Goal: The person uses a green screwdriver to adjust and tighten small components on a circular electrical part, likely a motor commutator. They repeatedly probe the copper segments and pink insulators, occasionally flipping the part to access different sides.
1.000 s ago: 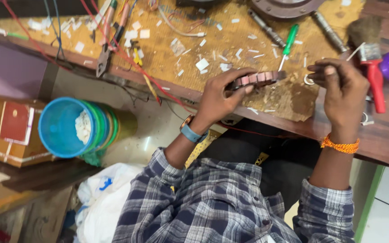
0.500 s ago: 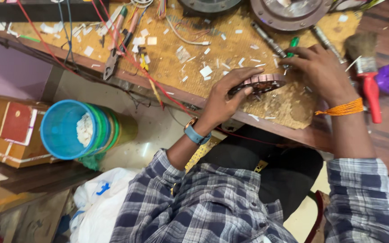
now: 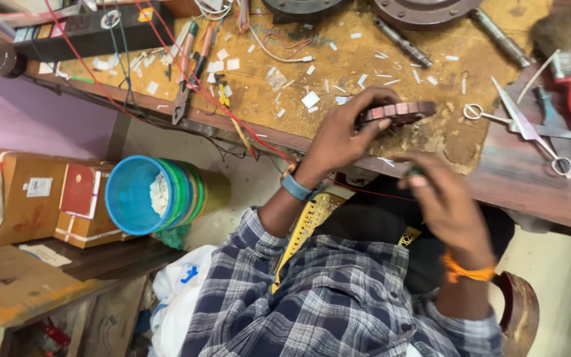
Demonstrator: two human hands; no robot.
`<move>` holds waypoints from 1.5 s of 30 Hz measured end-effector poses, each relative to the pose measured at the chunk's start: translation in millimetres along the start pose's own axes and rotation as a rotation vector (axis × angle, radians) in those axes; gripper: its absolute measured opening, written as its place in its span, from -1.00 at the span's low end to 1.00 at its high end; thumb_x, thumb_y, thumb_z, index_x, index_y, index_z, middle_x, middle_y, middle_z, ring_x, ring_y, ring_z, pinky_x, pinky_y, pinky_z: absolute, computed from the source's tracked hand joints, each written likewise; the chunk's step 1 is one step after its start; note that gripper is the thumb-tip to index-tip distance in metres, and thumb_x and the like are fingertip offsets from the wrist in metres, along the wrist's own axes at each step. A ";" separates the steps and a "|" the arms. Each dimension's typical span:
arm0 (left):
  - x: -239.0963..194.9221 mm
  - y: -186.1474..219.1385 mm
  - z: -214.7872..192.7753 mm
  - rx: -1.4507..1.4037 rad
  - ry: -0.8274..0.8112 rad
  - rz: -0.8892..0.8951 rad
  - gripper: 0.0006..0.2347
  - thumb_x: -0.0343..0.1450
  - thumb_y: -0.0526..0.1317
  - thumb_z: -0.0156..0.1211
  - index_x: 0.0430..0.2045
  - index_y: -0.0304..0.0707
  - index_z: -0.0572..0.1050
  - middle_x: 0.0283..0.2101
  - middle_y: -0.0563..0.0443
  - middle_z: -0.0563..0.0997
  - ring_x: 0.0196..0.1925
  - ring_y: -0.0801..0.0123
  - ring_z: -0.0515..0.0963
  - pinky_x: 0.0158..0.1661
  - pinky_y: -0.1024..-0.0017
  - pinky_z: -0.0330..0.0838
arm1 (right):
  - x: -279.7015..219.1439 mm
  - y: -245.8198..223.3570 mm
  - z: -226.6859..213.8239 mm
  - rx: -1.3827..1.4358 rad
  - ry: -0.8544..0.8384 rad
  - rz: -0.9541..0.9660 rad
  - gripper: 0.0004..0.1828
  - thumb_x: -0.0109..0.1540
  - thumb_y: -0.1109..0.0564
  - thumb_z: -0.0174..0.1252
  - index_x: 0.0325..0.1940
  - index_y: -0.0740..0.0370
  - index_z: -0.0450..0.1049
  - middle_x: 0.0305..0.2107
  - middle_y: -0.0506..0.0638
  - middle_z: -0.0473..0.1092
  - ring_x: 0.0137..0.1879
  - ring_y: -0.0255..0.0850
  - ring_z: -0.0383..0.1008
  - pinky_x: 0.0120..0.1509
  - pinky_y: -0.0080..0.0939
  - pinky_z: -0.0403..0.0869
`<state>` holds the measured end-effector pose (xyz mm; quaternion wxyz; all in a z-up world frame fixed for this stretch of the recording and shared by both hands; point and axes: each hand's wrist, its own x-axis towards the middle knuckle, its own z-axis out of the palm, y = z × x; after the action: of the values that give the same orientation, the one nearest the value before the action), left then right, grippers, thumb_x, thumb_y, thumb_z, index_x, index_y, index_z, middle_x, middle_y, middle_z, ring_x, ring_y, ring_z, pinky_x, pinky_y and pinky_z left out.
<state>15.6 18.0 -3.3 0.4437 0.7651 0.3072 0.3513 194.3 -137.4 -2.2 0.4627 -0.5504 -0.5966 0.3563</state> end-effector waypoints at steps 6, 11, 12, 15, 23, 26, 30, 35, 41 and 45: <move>-0.4 8.6 -4.8 0.013 -0.043 0.053 -0.63 0.41 -0.34 0.25 0.12 -0.13 0.41 0.03 -0.06 0.67 0.15 0.11 0.72 0.11 0.29 0.60 | 15.0 3.3 40.4 0.174 0.107 0.056 -0.63 0.40 0.24 -0.03 0.30 0.38 0.33 -0.16 0.00 0.28 -0.29 -0.34 0.39 -0.26 -0.34 0.45; 1.1 10.1 -2.9 0.116 -0.090 0.070 -0.56 0.46 -0.33 0.23 0.26 0.05 0.41 0.17 -0.03 0.64 0.13 0.07 0.71 0.12 0.24 0.59 | 12.1 0.0 51.6 0.329 0.350 0.186 -0.69 0.52 0.17 -0.04 0.25 0.36 0.48 -0.34 -0.09 0.29 -0.44 -0.39 0.21 -0.40 -0.37 0.25; 0.5 8.7 -3.7 0.126 -0.104 0.071 -0.55 0.48 -0.33 0.21 0.30 0.10 0.40 0.18 -0.01 0.63 0.13 0.08 0.71 0.13 0.24 0.60 | 12.0 2.6 52.7 0.321 0.363 0.203 -0.70 0.52 0.18 -0.02 0.24 0.37 0.50 -0.38 -0.09 0.30 -0.44 -0.38 0.22 -0.39 -0.37 0.25; -4.2 8.0 -4.1 0.058 -0.104 0.090 -0.55 0.47 -0.38 0.17 0.29 0.10 0.41 0.24 -0.04 0.60 0.19 0.08 0.69 0.20 0.23 0.59 | 19.1 11.5 53.0 0.324 0.329 0.180 -0.72 0.45 0.22 0.07 0.19 0.42 0.51 -0.33 -0.04 0.41 -0.38 -0.37 0.38 -0.32 -0.37 0.39; -9.4 14.5 -2.5 0.104 -0.100 0.113 -0.50 0.40 -0.45 0.14 0.27 0.01 0.44 0.24 -0.08 0.59 0.26 0.05 0.63 0.25 0.21 0.55 | 26.8 14.2 52.0 0.346 0.335 0.189 -0.66 0.45 0.24 -0.01 0.28 0.44 0.41 -0.18 0.06 0.53 -0.36 -0.35 0.49 -0.33 -0.38 0.46; -8.6 16.8 -4.8 0.125 -0.104 0.141 -0.50 0.38 -0.45 0.13 0.25 0.00 0.45 0.24 -0.07 0.59 0.26 0.05 0.63 0.26 0.20 0.54 | 24.7 12.1 52.7 0.343 0.323 0.172 -0.66 0.47 0.23 -0.04 0.29 0.45 0.41 -0.17 0.06 0.53 -0.37 -0.36 0.47 -0.35 -0.39 0.44; -11.0 15.7 -3.1 0.123 -0.103 0.169 -0.59 0.46 -0.39 0.22 0.23 0.01 0.46 0.24 -0.04 0.60 0.25 0.08 0.65 0.24 0.22 0.56 | 19.7 13.7 51.9 0.304 0.310 0.185 -0.65 0.47 0.22 -0.03 0.30 0.45 0.40 -0.17 0.06 0.54 -0.38 -0.38 0.46 -0.34 -0.39 0.44; -9.3 17.3 -0.3 0.112 -0.115 0.184 -0.51 0.37 -0.46 0.18 0.23 -0.05 0.45 0.24 -0.09 0.59 0.22 0.04 0.65 0.22 0.20 0.57 | 18.8 8.4 51.0 0.288 0.335 0.184 -0.65 0.47 0.22 -0.03 0.30 0.46 0.42 -0.15 0.08 0.55 -0.40 -0.39 0.41 -0.35 -0.38 0.42; -9.5 13.2 1.8 0.123 -0.128 0.177 -0.51 0.44 -0.48 0.13 0.29 -0.06 0.39 0.18 -0.10 0.61 0.10 0.08 0.68 0.12 0.22 0.58 | 12.5 3.5 55.7 0.300 0.351 0.125 -0.62 0.50 0.24 -0.07 0.38 0.45 0.35 -0.02 0.08 0.54 -0.37 -0.43 0.37 -0.30 -0.39 0.42; -8.8 13.3 1.0 0.122 -0.157 0.139 -0.53 0.48 -0.46 0.14 0.32 -0.06 0.37 0.12 -0.10 0.62 0.02 0.08 0.68 0.05 0.22 0.58 | 13.5 -1.9 54.5 0.226 0.365 0.097 -0.62 0.50 0.26 -0.08 0.39 0.47 0.35 0.01 0.10 0.54 -0.37 -0.42 0.37 -0.31 -0.39 0.42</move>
<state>13.6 5.0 5.9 0.3937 0.8353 0.2382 0.3010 142.6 -119.8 -15.5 0.6039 -0.5786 -0.4321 0.3373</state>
